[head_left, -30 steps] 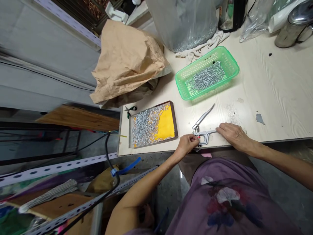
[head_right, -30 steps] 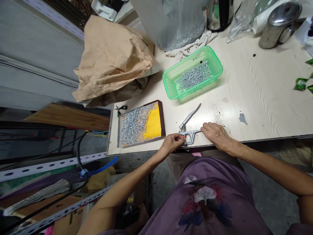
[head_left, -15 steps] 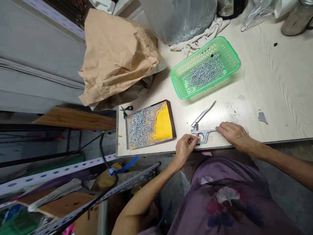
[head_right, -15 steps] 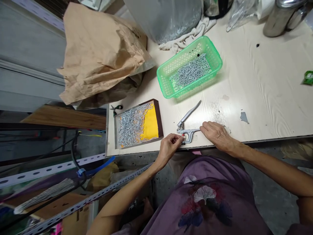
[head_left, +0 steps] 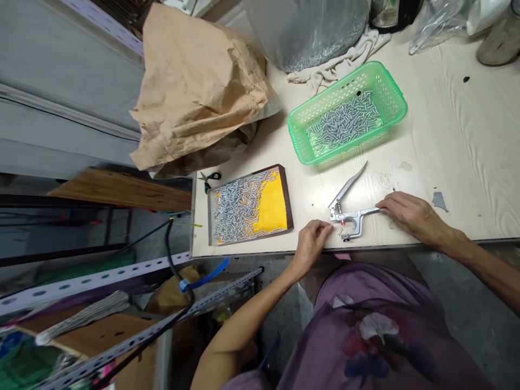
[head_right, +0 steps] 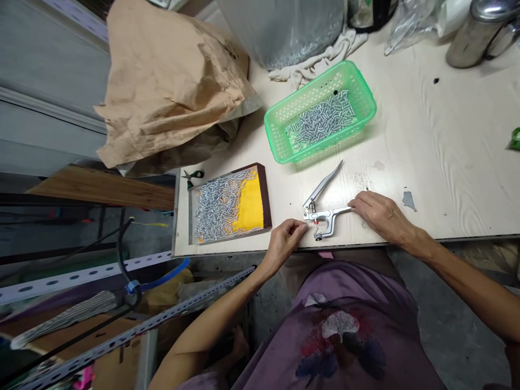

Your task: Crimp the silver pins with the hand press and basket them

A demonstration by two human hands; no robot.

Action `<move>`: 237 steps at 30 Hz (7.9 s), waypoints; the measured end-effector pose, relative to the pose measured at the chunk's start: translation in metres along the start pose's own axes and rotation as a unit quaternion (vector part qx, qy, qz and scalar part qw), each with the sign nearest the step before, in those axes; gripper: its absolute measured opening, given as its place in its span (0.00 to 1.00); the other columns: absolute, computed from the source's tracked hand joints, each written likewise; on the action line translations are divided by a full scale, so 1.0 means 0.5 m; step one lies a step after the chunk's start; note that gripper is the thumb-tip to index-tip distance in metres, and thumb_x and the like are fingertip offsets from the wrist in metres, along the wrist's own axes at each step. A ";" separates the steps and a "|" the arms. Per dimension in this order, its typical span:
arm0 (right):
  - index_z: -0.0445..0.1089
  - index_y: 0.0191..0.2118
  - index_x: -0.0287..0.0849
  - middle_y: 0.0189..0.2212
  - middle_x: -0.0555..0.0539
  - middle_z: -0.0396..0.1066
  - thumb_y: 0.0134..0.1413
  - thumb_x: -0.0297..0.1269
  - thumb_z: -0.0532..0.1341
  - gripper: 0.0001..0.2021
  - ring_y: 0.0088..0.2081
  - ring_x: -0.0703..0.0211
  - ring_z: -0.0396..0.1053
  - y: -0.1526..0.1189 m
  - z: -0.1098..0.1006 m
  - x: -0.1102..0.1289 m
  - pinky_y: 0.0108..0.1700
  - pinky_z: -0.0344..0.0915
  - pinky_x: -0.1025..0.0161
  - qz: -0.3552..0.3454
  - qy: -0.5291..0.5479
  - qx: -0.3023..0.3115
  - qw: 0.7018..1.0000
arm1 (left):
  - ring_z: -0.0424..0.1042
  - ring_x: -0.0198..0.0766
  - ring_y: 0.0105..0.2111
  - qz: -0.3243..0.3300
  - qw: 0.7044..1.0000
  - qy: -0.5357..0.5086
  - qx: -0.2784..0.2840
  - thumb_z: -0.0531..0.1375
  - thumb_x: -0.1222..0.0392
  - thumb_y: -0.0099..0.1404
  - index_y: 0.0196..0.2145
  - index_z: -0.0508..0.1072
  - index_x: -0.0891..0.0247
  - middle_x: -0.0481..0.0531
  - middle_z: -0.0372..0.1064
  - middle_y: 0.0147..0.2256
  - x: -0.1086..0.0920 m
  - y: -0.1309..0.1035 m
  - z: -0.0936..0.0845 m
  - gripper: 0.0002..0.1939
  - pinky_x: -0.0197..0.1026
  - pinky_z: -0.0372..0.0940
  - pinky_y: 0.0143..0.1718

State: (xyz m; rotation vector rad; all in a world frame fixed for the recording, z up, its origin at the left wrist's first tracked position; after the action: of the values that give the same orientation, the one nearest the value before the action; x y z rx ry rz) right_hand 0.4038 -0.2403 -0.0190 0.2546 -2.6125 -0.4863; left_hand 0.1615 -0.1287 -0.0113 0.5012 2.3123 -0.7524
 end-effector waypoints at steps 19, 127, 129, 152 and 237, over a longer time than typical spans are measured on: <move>0.71 0.41 0.37 0.33 0.43 0.71 0.65 0.26 0.50 0.12 0.34 0.56 0.67 -0.037 0.006 0.025 0.36 0.63 0.60 0.005 -0.059 0.032 0.998 | 0.72 0.41 0.39 0.206 0.937 0.281 -0.016 0.52 0.75 0.64 0.47 0.71 0.65 0.56 0.72 0.38 0.018 -0.042 0.015 0.17 0.39 0.69 0.37; 0.72 0.33 0.38 0.29 0.43 0.69 0.64 0.30 0.56 0.10 0.34 0.54 0.62 0.098 0.035 -0.004 0.36 0.54 0.60 0.043 -0.089 0.229 0.968 | 0.66 0.43 0.40 0.287 0.893 0.333 0.092 0.57 0.57 0.70 0.34 0.73 0.64 0.54 0.68 0.34 -0.145 0.136 0.064 0.10 0.43 0.65 0.39; 0.72 0.33 0.37 0.30 0.43 0.69 0.64 0.31 0.57 0.09 0.35 0.54 0.62 0.098 0.032 -0.005 0.36 0.54 0.60 0.057 -0.088 0.217 0.970 | 0.67 0.44 0.41 0.284 0.890 0.347 0.085 0.58 0.58 0.69 0.36 0.73 0.64 0.54 0.69 0.35 -0.147 0.137 0.063 0.08 0.43 0.66 0.40; 0.76 0.37 0.47 0.43 0.44 0.72 0.59 0.32 0.61 0.06 0.46 0.50 0.60 0.207 0.069 0.089 0.39 0.54 0.58 -0.185 -0.103 0.240 0.947 | 0.69 0.55 0.55 0.349 0.913 0.210 0.033 0.56 0.56 0.69 0.53 0.71 0.67 0.66 0.72 0.50 -0.100 0.018 0.183 0.18 0.57 0.64 0.58; 0.51 0.67 0.41 0.67 0.31 0.48 0.42 0.61 0.68 0.51 0.66 0.30 0.46 0.090 0.039 -0.032 0.59 0.55 0.38 -0.005 -0.057 0.218 0.974 | 0.54 0.24 0.11 -0.232 0.958 -0.143 0.089 0.63 0.63 0.60 0.25 0.71 0.68 0.38 0.56 0.12 -0.020 -0.005 0.003 0.08 0.28 0.48 0.12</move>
State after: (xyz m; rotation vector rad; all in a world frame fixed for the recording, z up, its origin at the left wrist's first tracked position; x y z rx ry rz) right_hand 0.4042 -0.1889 -0.0246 0.3898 -2.8077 0.0816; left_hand 0.1682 -0.1332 -0.0046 -0.0884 2.1124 -1.1796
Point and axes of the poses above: each hand's wrist, its own y-axis towards the middle knuckle, its own z-axis out of the palm, x = y × z, the point moved 2 cm from there along y, towards the middle knuckle
